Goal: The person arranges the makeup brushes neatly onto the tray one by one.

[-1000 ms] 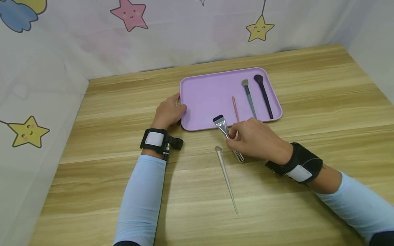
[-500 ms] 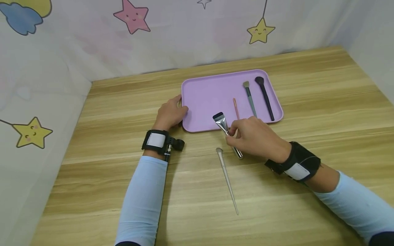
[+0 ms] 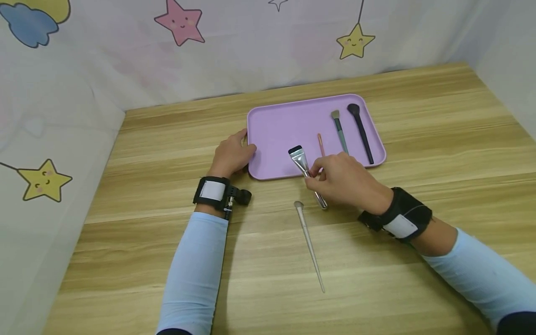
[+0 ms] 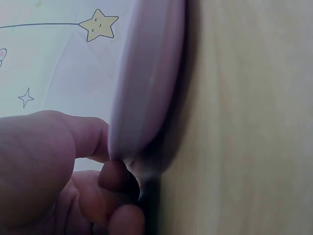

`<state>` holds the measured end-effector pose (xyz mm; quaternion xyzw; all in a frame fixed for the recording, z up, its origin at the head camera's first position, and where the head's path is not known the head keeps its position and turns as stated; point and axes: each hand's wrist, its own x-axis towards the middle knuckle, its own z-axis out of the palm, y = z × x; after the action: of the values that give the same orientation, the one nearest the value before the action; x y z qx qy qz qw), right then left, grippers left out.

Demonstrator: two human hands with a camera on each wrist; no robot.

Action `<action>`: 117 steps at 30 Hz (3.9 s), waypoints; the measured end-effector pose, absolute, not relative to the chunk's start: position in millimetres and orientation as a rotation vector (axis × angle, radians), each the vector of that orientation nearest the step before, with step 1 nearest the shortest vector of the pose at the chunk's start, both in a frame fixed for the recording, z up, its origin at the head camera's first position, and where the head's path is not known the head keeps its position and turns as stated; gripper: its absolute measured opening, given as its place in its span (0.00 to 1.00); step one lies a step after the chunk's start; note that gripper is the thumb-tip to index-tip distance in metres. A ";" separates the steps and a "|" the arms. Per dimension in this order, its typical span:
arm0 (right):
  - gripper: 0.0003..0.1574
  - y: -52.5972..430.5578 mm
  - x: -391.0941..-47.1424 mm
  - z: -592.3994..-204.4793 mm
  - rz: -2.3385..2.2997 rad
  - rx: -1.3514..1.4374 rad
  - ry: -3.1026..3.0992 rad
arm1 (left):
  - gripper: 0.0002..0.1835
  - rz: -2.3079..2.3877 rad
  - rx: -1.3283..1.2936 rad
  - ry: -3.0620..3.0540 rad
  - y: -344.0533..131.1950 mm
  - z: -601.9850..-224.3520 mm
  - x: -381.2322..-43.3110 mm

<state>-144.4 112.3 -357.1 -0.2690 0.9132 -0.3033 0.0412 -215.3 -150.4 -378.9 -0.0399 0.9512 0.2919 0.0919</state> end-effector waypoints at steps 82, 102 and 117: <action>0.14 100.6 -186.8 -361.2 -0.855 -0.777 2.810 | 0.34 0.859 -0.149 2.823 -151.2 -382.4 -217.3; 0.16 94.5 -195.9 -360.7 -0.884 -0.727 2.798 | 0.34 0.874 -0.145 2.820 -150.0 -381.3 -215.6; 0.17 89.5 -201.7 -361.6 -0.884 -0.721 2.812 | 0.34 0.870 -0.144 2.819 -150.5 -378.9 -215.4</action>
<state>-201.7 89.5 -361.6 -0.2372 0.9253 -0.2910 0.0536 -215.4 -150.5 -378.9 -0.0484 0.9502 0.2933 0.0937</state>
